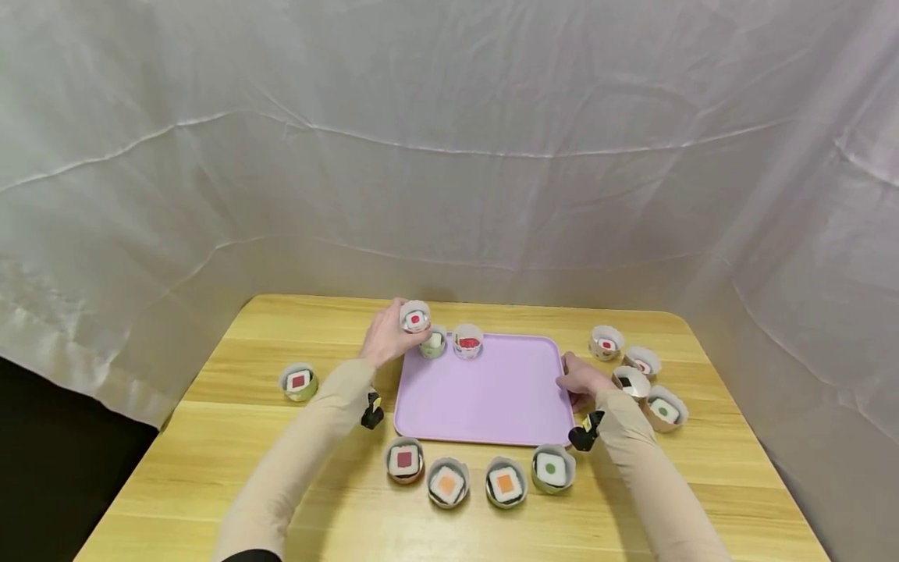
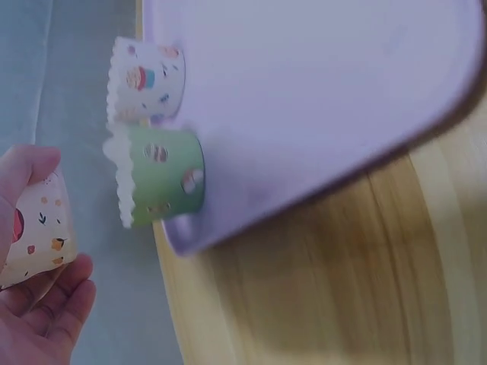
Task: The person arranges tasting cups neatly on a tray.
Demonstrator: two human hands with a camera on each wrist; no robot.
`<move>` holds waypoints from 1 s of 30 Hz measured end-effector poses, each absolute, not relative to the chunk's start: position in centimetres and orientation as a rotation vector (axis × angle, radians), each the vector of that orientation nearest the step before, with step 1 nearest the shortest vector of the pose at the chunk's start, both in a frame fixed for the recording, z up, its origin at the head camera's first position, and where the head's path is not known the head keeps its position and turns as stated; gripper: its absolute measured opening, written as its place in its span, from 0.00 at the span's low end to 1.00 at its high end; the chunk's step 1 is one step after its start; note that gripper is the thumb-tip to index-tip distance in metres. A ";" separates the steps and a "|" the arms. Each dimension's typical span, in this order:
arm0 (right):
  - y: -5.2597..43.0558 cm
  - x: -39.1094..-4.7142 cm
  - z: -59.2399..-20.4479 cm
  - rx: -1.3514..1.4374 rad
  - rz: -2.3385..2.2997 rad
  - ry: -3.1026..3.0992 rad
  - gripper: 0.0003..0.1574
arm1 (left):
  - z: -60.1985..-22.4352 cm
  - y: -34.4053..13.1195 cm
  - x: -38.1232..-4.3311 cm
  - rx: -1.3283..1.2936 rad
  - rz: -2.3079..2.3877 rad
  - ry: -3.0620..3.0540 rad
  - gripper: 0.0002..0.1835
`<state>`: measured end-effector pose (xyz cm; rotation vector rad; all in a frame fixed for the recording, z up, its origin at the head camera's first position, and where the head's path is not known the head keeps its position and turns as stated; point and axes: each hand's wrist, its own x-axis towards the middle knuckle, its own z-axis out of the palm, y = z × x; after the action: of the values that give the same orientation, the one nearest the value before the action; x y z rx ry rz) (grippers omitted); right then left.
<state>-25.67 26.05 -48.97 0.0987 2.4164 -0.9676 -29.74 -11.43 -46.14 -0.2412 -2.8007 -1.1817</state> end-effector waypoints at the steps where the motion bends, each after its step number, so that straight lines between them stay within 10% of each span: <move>1: 26.0 -25.7 -49.0 0.105 -0.972 2.415 0.21 | -46.1 -11.2 -29.7 -0.255 -1.186 -2.802 0.36; 30: 25.4 -25.8 -49.2 0.126 -0.916 2.446 0.28 | -44.5 -2.2 -30.0 -0.595 -1.030 -2.899 0.34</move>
<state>-25.80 25.38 -49.19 0.1261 2.4459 -0.9163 -29.98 -2.20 -44.49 -0.5954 -2.8992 -1.0297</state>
